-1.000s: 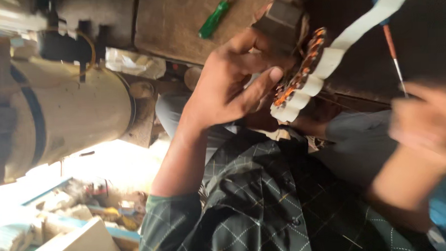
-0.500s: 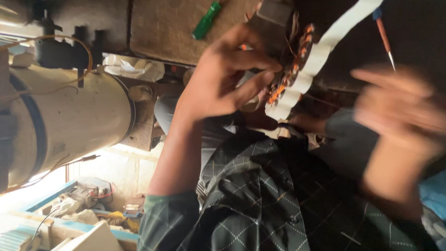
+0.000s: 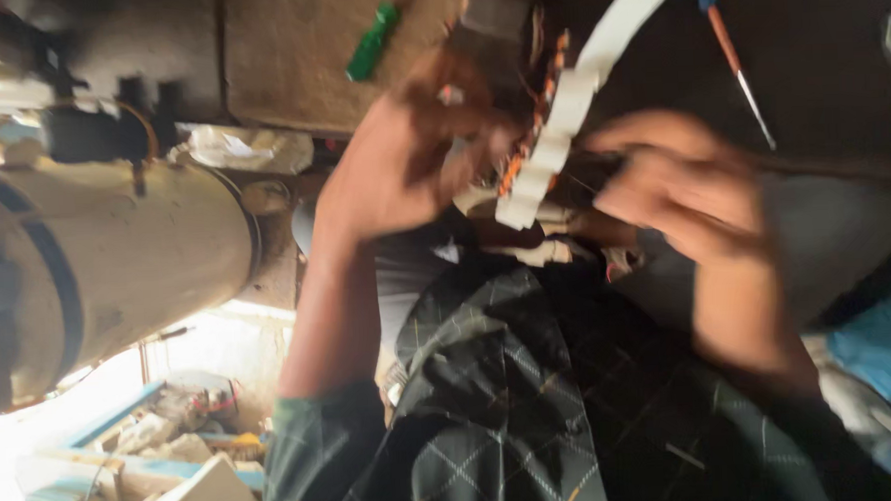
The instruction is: The person sits on the floor winding copper wire around the slots of a motor armature, pressing and seating the wire turns by hand and using a screwdriver to work on the windings. They manipulate white insulating strips around the armature while continuing to wind and tighten the wire.
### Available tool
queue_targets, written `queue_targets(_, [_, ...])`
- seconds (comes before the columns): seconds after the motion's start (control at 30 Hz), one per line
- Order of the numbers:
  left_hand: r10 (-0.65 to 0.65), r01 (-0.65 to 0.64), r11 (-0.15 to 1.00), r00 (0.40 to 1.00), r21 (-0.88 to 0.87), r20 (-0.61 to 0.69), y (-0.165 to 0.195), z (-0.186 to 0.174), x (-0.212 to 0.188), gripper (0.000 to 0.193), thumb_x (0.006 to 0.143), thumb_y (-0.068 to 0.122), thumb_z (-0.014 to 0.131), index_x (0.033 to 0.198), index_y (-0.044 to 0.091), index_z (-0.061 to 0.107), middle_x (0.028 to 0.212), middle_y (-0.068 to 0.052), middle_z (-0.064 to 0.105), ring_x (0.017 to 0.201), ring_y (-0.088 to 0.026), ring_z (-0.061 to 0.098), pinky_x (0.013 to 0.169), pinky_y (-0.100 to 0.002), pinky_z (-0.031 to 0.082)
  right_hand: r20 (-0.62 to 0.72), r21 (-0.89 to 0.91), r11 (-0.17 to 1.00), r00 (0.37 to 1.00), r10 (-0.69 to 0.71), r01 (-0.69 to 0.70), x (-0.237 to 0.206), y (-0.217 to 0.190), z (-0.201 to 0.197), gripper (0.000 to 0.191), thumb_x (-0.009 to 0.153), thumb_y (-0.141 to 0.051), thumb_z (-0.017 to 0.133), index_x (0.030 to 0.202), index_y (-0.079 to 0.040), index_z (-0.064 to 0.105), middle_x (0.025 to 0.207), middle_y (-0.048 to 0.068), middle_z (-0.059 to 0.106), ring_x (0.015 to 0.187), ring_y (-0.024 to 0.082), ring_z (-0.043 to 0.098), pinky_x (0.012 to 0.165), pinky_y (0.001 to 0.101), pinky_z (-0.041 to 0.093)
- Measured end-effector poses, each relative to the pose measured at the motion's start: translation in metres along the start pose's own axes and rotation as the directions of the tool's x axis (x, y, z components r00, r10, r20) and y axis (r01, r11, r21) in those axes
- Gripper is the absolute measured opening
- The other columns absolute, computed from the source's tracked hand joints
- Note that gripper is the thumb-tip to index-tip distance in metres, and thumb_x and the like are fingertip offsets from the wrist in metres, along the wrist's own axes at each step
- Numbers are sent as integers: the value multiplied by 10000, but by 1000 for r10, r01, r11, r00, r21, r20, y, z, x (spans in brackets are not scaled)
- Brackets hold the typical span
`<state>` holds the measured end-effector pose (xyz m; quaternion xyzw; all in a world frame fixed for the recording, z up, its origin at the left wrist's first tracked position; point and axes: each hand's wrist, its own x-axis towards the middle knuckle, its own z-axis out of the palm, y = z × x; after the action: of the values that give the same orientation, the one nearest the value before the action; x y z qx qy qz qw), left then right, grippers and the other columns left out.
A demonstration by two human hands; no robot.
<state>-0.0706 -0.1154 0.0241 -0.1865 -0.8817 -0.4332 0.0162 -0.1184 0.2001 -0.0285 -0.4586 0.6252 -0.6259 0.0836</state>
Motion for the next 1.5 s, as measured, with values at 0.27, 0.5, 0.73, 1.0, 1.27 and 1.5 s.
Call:
queue_targets(0.27, [421, -226, 804, 869, -550, 258, 82, 27, 5, 340, 1022, 269, 764, 1253, 43, 661, 1246, -97, 696, 1137, -233, 718, 981, -325, 607, 86, 572, 817, 985, -148, 73, -56, 29, -19, 138, 1002, -156, 678, 1077, -41, 692, 1242, 189, 682, 750, 221, 729, 625, 299, 606])
queue_targets(0.5, [69, -65, 989, 997, 129, -26, 7, 11, 1, 267, 992, 223, 680, 875, 0, 769, 1040, -200, 662, 705, -256, 679, 604, -395, 538, 69, -320, 941, 988, 136, -107, -8, 25, 11, 148, 917, -28, 754, 1053, -80, 730, 1216, 192, 685, 639, 168, 576, 571, 276, 451])
queue_targets(0.73, [316, -296, 945, 936, -143, 154, 87, 25, 15, 321, 927, 322, 766, 1029, 18, 764, 1144, -109, 702, 984, -287, 755, 814, -368, 628, -5, 564, 815, 987, -159, 134, -58, 21, -38, 171, 968, -184, 630, 1005, -45, 721, 1304, 244, 613, 781, 89, 717, 606, 222, 603])
queue_targets(1.0, [27, -21, 998, 996, 65, -89, 10, 22, -1, 284, 1082, 278, 680, 929, 53, 763, 974, -103, 662, 824, -213, 702, 676, -354, 536, -19, 219, 976, 1000, -18, 21, -11, 37, 19, 258, 991, -189, 645, 1110, 36, 605, 1070, 224, 632, 806, 130, 602, 592, 256, 524])
queue_targets(1.27, [265, -245, 952, 959, -186, 96, 80, 29, 5, 349, 1024, 311, 744, 1265, 62, 705, 1258, -126, 753, 1032, -222, 765, 819, -298, 610, -15, 539, 827, 983, -183, 162, -55, 10, -31, 194, 973, -177, 665, 1016, 12, 661, 1091, 219, 689, 632, 57, 578, 529, 235, 522])
queue_targets(1.5, [-66, 70, 997, 991, 29, -118, 22, 26, -4, 306, 952, 300, 762, 999, 3, 704, 924, -120, 725, 809, -210, 739, 682, -337, 568, 66, -6, 1000, 997, -29, 29, -23, 42, 9, 141, 981, -148, 692, 960, -9, 703, 1080, 209, 701, 552, 54, 548, 501, 263, 485])
